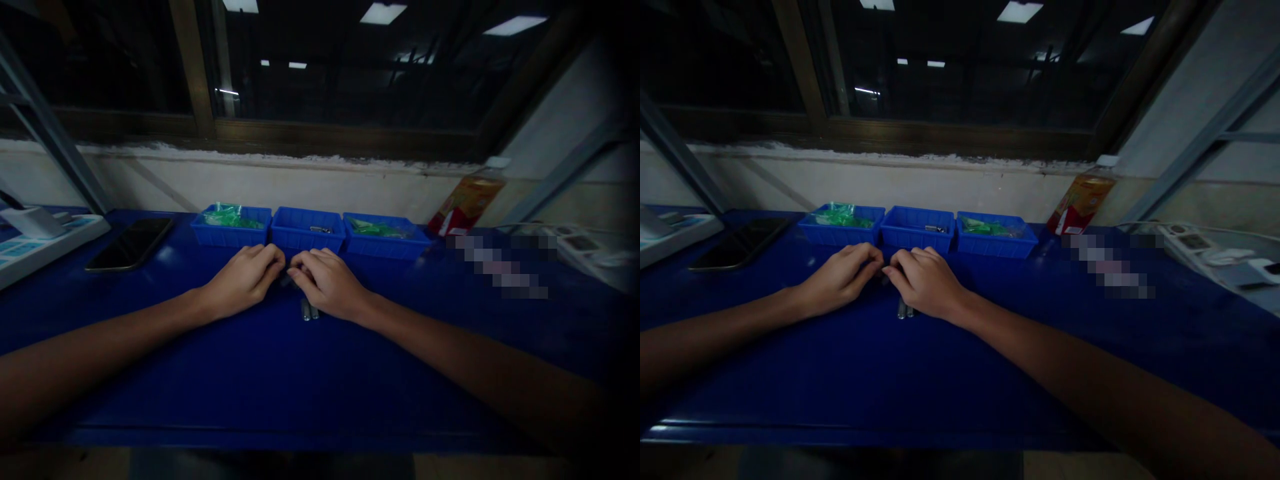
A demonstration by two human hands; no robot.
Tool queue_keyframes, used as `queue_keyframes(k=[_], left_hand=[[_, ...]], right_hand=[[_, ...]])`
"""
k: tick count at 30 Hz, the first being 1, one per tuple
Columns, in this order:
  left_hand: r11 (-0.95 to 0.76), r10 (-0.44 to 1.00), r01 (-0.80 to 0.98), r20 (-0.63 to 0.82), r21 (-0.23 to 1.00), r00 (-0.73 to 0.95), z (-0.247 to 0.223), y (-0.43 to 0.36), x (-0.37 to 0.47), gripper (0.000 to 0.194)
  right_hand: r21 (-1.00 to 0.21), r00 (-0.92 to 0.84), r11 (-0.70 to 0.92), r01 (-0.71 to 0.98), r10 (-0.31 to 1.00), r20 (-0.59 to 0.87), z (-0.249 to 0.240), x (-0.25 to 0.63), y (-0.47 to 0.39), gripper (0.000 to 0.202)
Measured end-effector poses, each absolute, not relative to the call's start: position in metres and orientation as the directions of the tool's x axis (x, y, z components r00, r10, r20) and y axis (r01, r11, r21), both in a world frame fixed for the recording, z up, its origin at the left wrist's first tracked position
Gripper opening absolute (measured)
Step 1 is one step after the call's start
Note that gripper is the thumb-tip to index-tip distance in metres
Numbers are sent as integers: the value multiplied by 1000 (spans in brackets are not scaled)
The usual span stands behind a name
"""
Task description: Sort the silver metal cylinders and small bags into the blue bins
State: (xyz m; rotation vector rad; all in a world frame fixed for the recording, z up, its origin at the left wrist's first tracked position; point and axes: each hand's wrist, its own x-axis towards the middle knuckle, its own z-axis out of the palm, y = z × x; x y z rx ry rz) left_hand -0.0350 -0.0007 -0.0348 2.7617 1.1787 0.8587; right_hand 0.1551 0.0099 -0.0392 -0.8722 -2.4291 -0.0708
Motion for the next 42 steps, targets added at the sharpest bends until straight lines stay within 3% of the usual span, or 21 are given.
queue_keyframes(k=[8,17,23,29,35,38,42], left_hand=[[-727,686,610,370,316,626,-33,1,-36,22],[-785,617,562,249,262,746,-24,-1,-47,44],[-760,649,605,310,236,695,-33,4,-49,30],[-708,706,650,280,276,651,-32,12,-60,35],[-699,715,653,295,293,633,-32,15,-66,25],[-659,752,628,339,414,565,-35,18,-61,24],[-528,839,436,368,729,402,-34,31,-45,24]], right_hand=[[-166,-651,770,616,617,442,-42,152,16,21],[-156,-664,779,607,605,439,-43,151,17,23],[-140,-662,761,634,627,410,-43,148,19,28],[-136,-661,756,640,632,405,-44,148,20,30],[-154,-661,763,628,627,412,-43,150,18,28],[-191,-647,773,605,617,447,-40,151,17,20],[-217,-628,789,575,596,500,-34,143,16,19]])
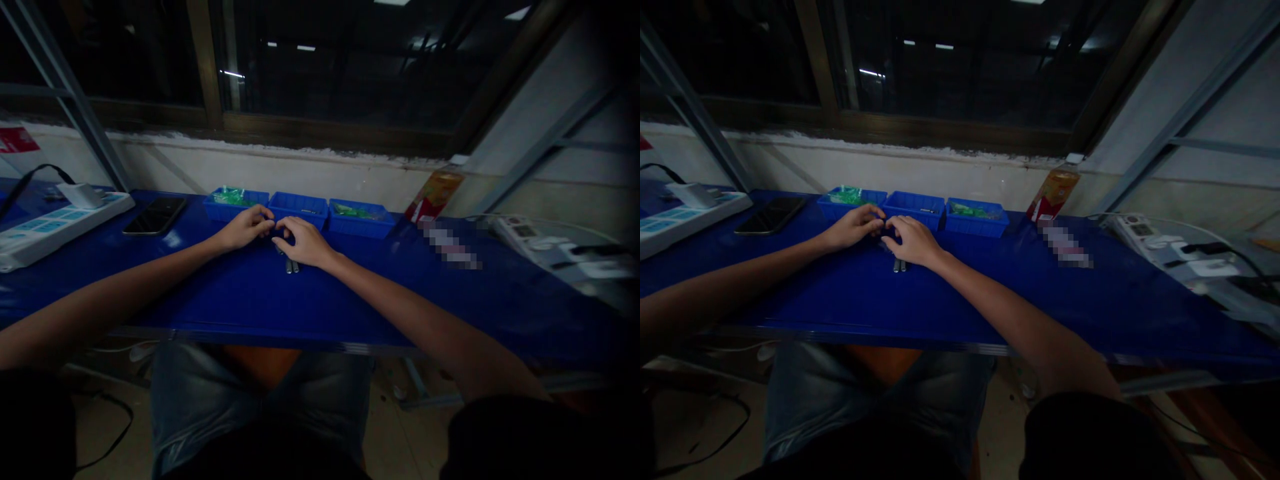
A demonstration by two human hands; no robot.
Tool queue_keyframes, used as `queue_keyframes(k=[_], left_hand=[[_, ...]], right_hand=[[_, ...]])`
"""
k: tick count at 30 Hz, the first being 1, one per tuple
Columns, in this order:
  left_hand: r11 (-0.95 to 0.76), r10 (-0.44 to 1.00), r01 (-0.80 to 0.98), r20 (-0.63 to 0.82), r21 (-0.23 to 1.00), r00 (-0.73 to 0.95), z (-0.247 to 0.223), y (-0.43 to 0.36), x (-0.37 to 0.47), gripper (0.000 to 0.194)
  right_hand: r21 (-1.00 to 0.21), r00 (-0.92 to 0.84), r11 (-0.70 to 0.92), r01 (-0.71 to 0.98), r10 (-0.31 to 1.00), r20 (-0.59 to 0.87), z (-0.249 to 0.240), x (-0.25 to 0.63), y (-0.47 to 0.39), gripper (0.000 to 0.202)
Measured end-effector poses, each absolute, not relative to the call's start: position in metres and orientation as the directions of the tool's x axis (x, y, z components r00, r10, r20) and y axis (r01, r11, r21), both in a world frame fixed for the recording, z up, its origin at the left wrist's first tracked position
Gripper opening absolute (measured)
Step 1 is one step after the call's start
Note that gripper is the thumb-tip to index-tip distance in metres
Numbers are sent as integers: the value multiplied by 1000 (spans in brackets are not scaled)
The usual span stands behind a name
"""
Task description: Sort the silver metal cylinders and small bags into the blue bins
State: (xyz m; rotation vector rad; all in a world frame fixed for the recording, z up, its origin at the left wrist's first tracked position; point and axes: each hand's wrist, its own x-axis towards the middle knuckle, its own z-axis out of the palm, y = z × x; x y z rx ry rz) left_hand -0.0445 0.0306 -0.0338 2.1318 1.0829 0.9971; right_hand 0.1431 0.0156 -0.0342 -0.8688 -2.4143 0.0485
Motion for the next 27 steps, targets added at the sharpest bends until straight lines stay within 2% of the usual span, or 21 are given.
queue_keyframes(k=[2,5,9,12,16,24,27], left_hand=[[-479,866,334,376,812,330,-31,36,-38,27],[-439,886,278,360,855,292,-31,38,-37,27],[-397,897,267,310,878,315,-37,29,-42,28],[-404,881,229,309,886,357,-41,23,-40,27],[-433,873,239,338,869,351,-38,20,-33,19],[-587,801,319,475,744,365,-38,17,-35,22],[-595,802,385,488,706,345,-39,17,-33,20]], right_hand=[[-191,-629,794,578,582,516,-30,135,16,18],[-179,-574,766,617,594,564,-23,128,19,19],[-224,-577,783,580,589,566,-22,132,20,26],[-236,-622,806,543,575,532,-27,138,19,17],[-247,-599,776,581,612,516,-30,141,17,9],[-337,-510,722,604,675,533,-36,142,24,32],[-369,-486,708,602,692,534,-37,143,24,32]])
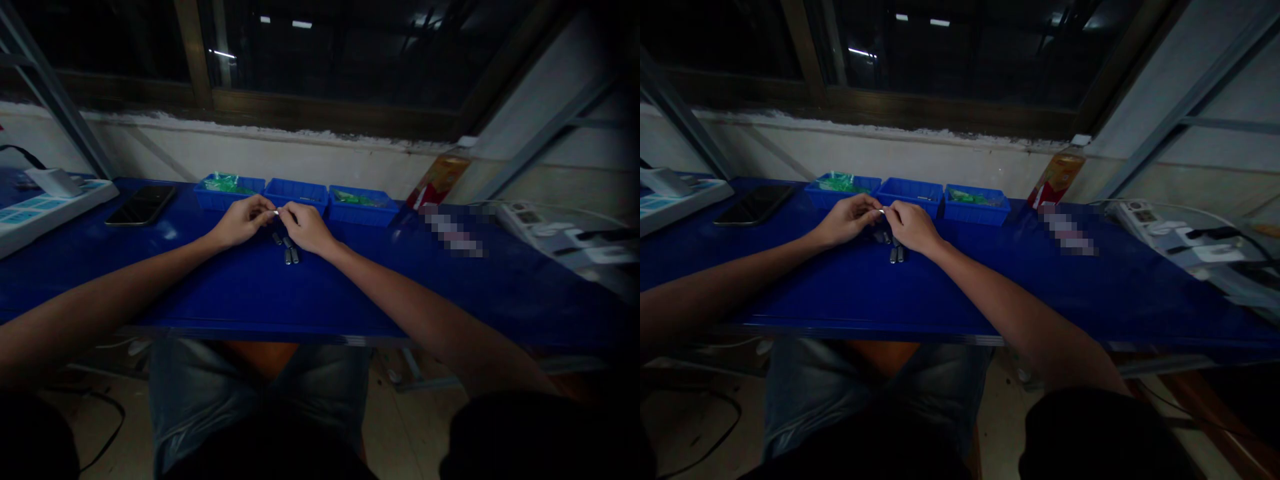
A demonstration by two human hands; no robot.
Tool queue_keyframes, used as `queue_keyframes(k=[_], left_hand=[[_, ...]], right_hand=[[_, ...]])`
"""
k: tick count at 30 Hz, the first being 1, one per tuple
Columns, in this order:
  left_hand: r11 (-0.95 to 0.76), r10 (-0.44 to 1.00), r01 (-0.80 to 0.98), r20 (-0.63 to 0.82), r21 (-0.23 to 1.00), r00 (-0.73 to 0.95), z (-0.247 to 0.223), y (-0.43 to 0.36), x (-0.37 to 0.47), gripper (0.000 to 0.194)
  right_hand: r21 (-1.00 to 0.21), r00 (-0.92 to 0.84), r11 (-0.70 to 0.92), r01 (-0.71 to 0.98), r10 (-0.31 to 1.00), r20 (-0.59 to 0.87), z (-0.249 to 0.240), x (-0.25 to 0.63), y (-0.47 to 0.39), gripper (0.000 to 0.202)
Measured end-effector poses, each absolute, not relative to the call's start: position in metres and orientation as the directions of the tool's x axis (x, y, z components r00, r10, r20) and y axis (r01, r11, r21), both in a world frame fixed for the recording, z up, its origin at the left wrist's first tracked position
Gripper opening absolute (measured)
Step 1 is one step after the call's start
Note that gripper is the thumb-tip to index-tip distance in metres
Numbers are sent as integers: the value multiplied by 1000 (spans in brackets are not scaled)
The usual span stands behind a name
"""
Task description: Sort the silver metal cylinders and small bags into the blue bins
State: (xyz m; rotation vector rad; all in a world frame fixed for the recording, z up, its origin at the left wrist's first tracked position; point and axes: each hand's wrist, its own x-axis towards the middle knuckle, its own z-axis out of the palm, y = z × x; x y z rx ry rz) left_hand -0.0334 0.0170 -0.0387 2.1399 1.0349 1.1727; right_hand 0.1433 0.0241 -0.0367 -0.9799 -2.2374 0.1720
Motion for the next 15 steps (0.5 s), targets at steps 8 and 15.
queue_keyframes(k=[8,15], left_hand=[[-567,819,545,492,617,295,-33,16,-34,38],[-624,780,545,402,560,480,-35,15,-37,29]], right_hand=[[-194,-547,770,607,583,601,-30,140,9,17],[-114,-396,627,770,611,686,-24,152,28,27]])
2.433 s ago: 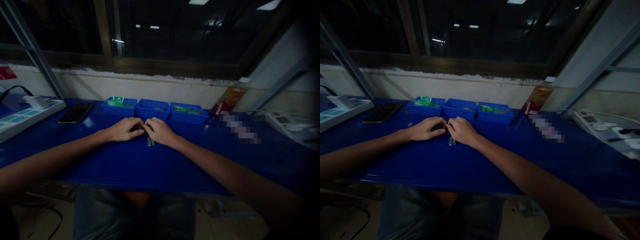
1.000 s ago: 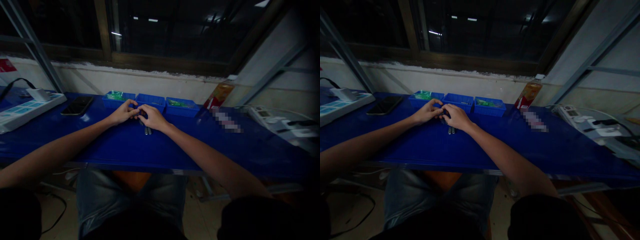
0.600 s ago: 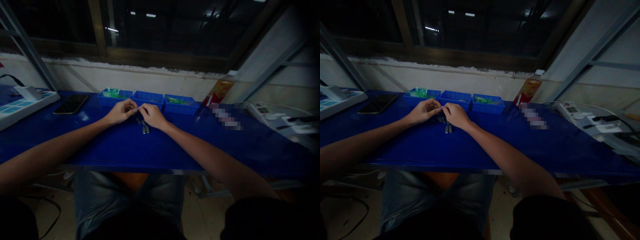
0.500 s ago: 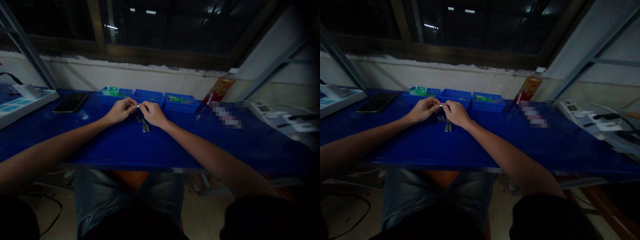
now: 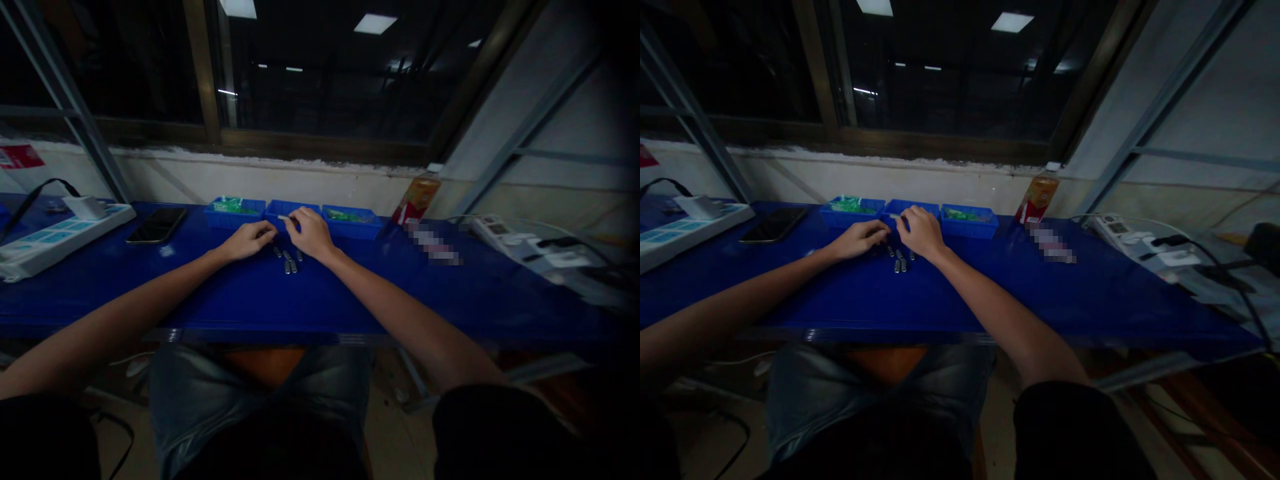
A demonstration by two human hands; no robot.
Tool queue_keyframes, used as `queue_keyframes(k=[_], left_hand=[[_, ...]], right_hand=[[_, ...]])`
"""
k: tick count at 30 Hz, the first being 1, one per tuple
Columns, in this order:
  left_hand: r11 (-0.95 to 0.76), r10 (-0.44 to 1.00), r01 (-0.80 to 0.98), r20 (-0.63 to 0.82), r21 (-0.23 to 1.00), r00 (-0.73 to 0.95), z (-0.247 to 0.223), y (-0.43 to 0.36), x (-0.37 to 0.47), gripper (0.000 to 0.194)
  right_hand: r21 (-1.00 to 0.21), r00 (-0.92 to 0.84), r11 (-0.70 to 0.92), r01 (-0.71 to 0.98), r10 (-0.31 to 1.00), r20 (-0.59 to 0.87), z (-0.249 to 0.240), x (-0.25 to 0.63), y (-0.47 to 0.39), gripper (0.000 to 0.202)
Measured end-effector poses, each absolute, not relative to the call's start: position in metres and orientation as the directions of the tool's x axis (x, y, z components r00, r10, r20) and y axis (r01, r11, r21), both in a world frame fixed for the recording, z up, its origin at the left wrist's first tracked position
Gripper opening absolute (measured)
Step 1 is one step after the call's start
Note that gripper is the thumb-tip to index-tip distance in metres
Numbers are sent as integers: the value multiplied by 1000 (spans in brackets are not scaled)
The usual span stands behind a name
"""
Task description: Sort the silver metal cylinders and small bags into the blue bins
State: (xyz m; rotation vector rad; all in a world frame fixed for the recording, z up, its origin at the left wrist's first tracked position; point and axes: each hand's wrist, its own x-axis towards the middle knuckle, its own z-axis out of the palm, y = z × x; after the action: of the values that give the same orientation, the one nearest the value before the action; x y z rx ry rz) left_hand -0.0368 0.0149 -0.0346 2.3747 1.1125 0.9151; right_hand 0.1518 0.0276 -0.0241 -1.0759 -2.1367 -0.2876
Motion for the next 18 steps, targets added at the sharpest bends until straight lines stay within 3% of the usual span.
queue_keyframes(k=[5,9,13,18], left_hand=[[-825,562,476,347,305,751,-34,15,-37,23],[-831,551,484,293,273,781,-34,20,-42,18],[-772,635,587,327,245,699,-38,25,-48,19],[-725,684,616,428,309,591,-43,24,-47,15]], right_hand=[[-143,-205,439,887,652,730,-28,177,61,31],[-143,-154,357,923,684,713,-33,182,68,32],[-128,-210,430,894,653,728,-33,174,54,34],[-20,-471,647,762,576,668,-28,152,22,27]])
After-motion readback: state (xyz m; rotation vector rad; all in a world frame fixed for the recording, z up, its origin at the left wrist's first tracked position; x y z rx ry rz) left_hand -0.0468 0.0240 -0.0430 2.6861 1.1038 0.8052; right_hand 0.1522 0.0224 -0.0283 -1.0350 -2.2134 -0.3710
